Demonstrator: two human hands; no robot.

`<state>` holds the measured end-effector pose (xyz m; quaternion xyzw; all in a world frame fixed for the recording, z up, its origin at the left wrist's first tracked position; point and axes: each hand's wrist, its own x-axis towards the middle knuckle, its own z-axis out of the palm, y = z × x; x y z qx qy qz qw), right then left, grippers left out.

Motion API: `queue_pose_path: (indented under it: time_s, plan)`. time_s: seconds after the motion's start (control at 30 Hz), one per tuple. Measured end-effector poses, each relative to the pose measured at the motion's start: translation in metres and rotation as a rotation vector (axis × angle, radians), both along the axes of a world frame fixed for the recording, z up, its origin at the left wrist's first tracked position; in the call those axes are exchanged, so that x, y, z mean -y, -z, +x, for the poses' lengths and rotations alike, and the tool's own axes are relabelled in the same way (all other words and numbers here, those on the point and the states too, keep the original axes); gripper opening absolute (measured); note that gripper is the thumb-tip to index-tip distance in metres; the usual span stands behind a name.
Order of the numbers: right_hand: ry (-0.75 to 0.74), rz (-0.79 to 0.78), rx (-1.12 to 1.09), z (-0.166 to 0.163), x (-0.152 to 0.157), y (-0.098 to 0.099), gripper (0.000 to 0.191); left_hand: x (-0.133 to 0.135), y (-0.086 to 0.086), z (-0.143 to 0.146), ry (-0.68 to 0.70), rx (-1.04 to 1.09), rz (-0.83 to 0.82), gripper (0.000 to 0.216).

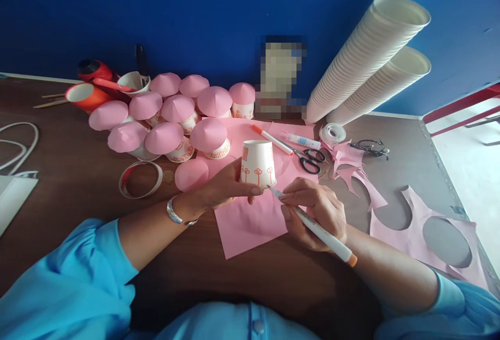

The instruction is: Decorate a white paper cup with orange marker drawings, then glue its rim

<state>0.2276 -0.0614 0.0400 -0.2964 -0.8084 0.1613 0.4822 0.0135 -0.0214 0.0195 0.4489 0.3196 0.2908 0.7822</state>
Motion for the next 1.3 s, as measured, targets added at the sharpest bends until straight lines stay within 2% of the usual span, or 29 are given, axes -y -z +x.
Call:
queue_pose_path:
  time_s: [0.57,0.83,1.3]
  plan:
    - [0.023,0.026,0.051,-0.0014,-0.0022,0.0001,0.029,0.0005,0.0024,-0.0008,0.031,-0.028,-0.001,0.04]
    - [0.038,0.069,0.059,-0.0019,-0.003,0.0012,0.019,0.0,0.0006,-0.0008,0.033,-0.018,-0.009,0.039]
    - [0.039,0.047,0.054,-0.003,-0.0023,-0.0012,0.018,0.0013,0.0055,-0.002,0.027,-0.01,0.013,0.038]
